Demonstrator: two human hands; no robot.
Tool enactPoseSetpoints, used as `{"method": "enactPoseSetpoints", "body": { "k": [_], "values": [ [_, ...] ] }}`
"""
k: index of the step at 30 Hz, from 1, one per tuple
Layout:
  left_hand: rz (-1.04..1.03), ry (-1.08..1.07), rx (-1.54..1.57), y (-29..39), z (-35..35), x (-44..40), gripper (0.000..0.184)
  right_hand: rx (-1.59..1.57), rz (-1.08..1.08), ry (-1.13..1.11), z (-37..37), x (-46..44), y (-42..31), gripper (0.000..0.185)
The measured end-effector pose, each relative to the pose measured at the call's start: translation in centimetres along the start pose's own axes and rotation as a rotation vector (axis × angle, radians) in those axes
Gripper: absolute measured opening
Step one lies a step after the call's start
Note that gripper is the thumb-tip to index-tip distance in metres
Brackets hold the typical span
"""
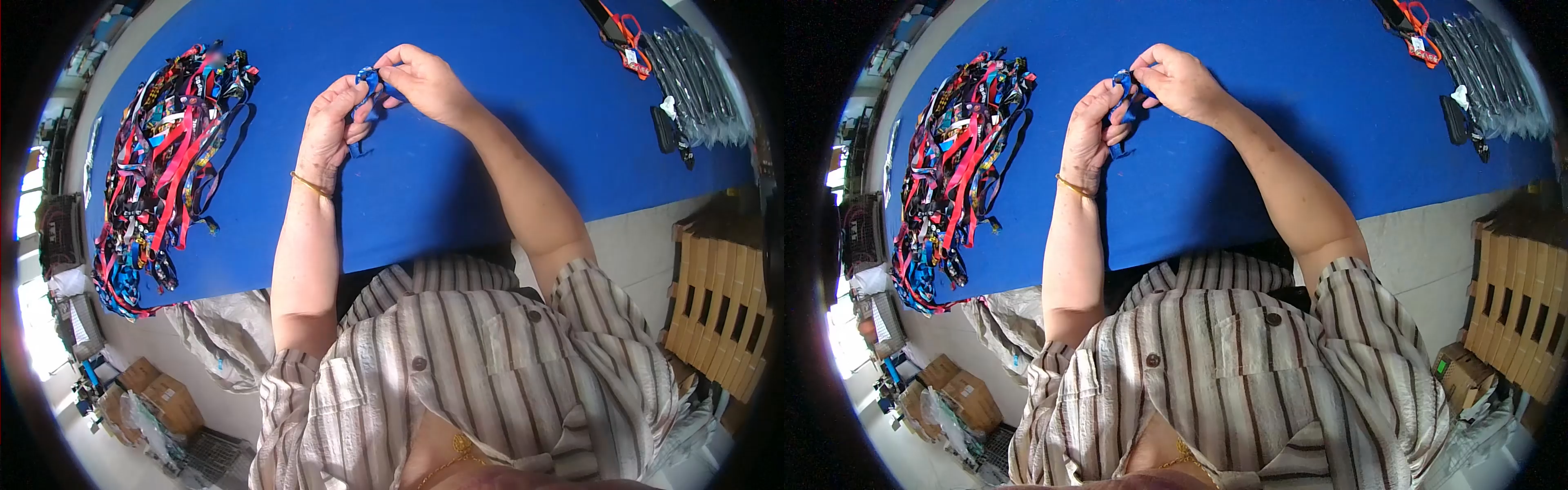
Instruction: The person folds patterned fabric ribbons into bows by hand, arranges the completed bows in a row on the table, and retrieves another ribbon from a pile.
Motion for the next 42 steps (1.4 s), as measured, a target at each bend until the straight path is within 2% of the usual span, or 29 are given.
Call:
{"method": "enactPoseSetpoints", "body": {
  "k": [8,14,20,23,26,29,32,36,42],
  "values": [
    [-0.023,0.008,0.007,-0.1,0.1,-0.1,0.014,0.04,0.005,-0.012,0.2,0.6,-2.0,0.028],
    [-0.043,0.01,0.059,-0.4,0.3,-0.4,0.012,0.095,0.099,-0.045,0.3,0.6,-1.7,0.034],
    [-0.08,-0.002,0.013,-0.4,-0.1,-0.3,0.012,0.05,0.09,-0.059,0.3,0.2,-0.7,0.033],
    [-0.102,0.014,-0.02,-0.4,-0.2,-0.2,0.013,-0.085,0.079,-0.135,0.1,0.1,-0.4,0.032],
    [-0.141,0.041,-0.022,-0.5,0.0,-0.3,0.015,-0.08,0.125,-0.096,0.2,0.0,-0.4,0.028],
    [-0.214,0.024,0.024,-0.4,0.4,-0.5,0.018,-0.045,0.102,0.039,0.8,0.0,-0.9,0.027],
    [-0.27,0.047,0.076,-0.3,0.1,-0.4,0.019,-0.288,0.057,0.105,1.3,-0.5,-0.4,0.024],
    [-0.251,0.122,0.121,-0.7,0.9,-0.9,0.019,-0.371,0.017,0.196,1.8,-0.6,-0.8,0.023],
    [-0.202,0.096,0.192,-0.5,1.6,-0.9,0.02,-0.367,-0.027,0.198,2.1,-0.7,-0.6,0.023]
  ]
}}
Point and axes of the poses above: each hand's wrist, its own x-axis away from the middle knuckle, its own z-axis out of the back of the hand, y = z × x, the point moved 2 cm from there along -x, towards the middle knuckle, and after that the axes turned 11 degrees about y, right-handed, at the moved point
